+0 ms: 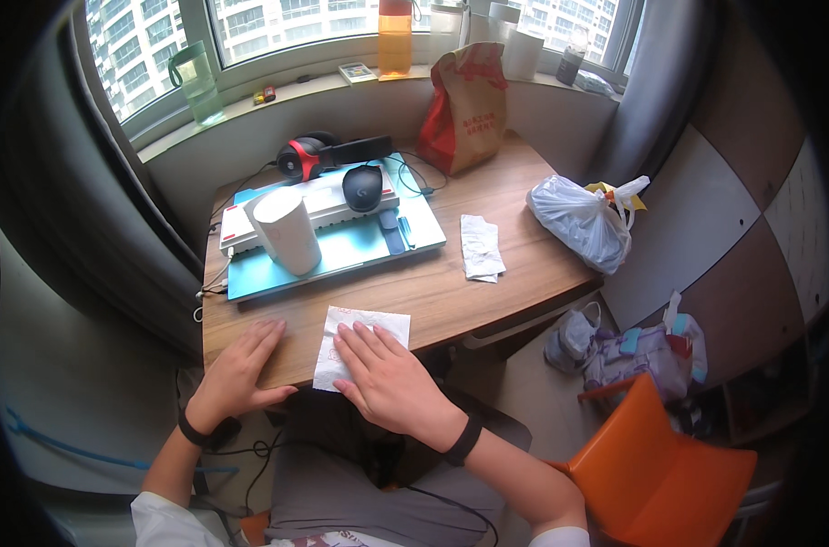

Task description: Cleaning a wooden desk using a white tissue or paper towel and organizing items.

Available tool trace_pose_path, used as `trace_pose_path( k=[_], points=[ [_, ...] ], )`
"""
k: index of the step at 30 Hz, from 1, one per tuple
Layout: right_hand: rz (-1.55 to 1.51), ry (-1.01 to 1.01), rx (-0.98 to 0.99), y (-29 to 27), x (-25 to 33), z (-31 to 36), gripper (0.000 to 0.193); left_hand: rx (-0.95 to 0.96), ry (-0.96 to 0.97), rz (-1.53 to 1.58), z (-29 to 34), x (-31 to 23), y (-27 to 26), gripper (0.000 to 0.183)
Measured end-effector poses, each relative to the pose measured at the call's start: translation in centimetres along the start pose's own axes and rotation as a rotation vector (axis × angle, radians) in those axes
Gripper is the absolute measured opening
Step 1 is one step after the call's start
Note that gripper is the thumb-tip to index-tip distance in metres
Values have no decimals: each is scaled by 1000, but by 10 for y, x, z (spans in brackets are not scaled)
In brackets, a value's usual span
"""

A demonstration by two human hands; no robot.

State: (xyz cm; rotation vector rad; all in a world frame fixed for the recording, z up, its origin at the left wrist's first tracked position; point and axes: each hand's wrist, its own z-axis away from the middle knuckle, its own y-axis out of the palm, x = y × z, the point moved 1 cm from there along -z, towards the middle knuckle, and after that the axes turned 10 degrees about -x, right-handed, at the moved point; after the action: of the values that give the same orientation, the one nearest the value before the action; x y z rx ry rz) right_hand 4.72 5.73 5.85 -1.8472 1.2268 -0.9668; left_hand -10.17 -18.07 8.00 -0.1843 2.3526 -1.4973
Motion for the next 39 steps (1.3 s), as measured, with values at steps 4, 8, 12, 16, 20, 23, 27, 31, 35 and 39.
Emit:
trace_pose_path(
  k=[4, 8, 12, 16, 20, 23, 27, 31, 35, 39],
  points=[
    [98, 120, -20, -7, -36, 5, 60, -4, -3, -11, 4, 2, -3, 92],
    [195, 280, -55, -24, -88, 23, 60, -17, 13, 17, 2, 2, 2, 92],
    [219, 294, -56, -21, -85, 21, 60, -25, 12, 10, 1, 2, 2, 91],
    [175, 201, -60, 2, -50, 1, 62, -10, 9, -6, -1, 1, 2, 91],
    [60, 44, -53, 20, 10, -15, 62, -6, -32, 14, 3, 0, -3, 89],
    [-14, -16, -46, 24, 38, -14, 62, -10, 9, 81, 1, 3, -1, 84],
    [-49, -19, -21, 24, 39, -17, 63, 2, 56, 16, 3, 5, 0, 79],
    [-120, -55, -42, 22, 27, -19, 58, 19, 150, -20, 4, 10, 4, 72],
    [-147, 27, -146, -5, 1, -24, 49, 6, 94, 7, 6, 6, -2, 69],
    [30, 212, -296, -7, -62, -9, 45, -38, 93, 8, 1, -3, -7, 80]
  ],
)
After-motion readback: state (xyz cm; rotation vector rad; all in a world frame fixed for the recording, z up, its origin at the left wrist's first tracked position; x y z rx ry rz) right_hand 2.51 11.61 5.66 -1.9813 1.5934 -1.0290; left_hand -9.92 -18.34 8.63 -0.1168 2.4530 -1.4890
